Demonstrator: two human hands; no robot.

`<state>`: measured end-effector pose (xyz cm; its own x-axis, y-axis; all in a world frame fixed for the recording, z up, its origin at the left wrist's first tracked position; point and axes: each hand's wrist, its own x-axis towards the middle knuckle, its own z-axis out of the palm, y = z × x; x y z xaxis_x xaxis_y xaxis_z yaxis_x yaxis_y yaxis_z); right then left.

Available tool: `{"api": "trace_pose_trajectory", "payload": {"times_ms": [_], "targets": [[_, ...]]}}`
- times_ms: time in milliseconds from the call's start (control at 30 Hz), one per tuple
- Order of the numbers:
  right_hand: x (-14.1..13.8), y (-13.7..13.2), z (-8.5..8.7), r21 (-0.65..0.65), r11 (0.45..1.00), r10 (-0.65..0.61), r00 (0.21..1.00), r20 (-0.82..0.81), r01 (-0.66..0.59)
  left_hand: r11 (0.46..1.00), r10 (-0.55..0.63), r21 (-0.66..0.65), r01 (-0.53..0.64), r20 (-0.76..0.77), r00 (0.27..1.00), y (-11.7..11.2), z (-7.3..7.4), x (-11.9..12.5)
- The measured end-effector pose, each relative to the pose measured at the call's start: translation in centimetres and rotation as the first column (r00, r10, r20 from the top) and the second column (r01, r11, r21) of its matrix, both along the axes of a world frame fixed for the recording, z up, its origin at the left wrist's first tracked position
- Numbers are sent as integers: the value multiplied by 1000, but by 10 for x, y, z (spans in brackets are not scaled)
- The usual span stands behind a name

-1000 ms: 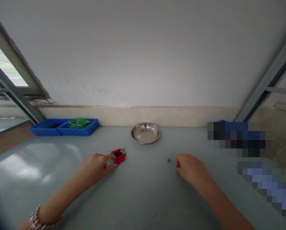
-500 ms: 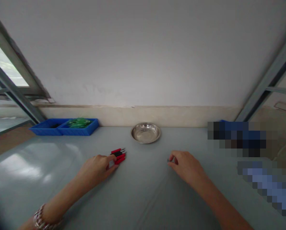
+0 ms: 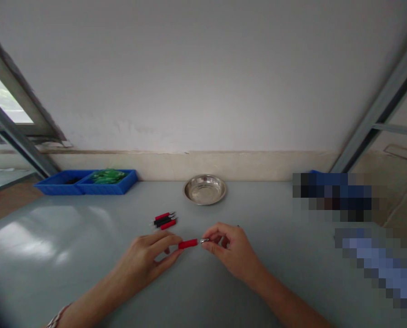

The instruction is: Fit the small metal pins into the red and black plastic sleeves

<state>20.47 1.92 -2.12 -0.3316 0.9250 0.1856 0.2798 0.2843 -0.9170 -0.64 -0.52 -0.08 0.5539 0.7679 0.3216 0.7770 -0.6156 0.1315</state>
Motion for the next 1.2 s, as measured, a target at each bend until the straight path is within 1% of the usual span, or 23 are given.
{"api": "trace_pose_trajectory", "payload": {"times_ms": [67,167,333,467,567,667,733,800,867,967,1067,1100,1200], "targets": [[-1,0,-1,-16,1000,7,1000,-26,-8,999,-29,-20,29,16,999,0,-2,1],[-1,-1,-2,-34,999,28,999,-47,-29,999,-47,-11,47,39,998,-1,-5,0],[-3,-1,-5,-54,998,15,998,-65,-19,996,-82,47,78,80,993,-1,-8,1],[-5,0,-6,-25,999,-24,999,-26,23,988,-97,133,80,125,987,-1,-8,4],[-4,0,-5,49,999,-22,998,57,19,977,-122,194,90,159,980,0,-8,5],[-2,-1,-4,218,975,-16,978,208,-31,969,-140,227,99,171,975,1,-8,6],[1,-1,-4,298,951,-17,952,305,-78,967,-147,230,105,170,974,1,-8,6],[3,-1,-4,334,937,-21,940,341,-101,967,-147,230,106,169,975,1,-8,6],[5,-1,-4,372,922,-16,947,321,-110,967,-146,230,105,170,975,1,-7,5],[5,1,-4,447,878,30,953,302,-169,971,-140,215,104,162,977,1,-7,5],[5,2,-3,487,847,32,935,352,-212,973,-147,203,113,161,976,1,-8,5],[5,3,-2,487,846,19,926,377,-216,972,-153,200,120,163,975,1,-8,5],[7,2,0,447,870,-4,905,426,-207,975,-156,186,126,161,974,1,-8,5]]}}
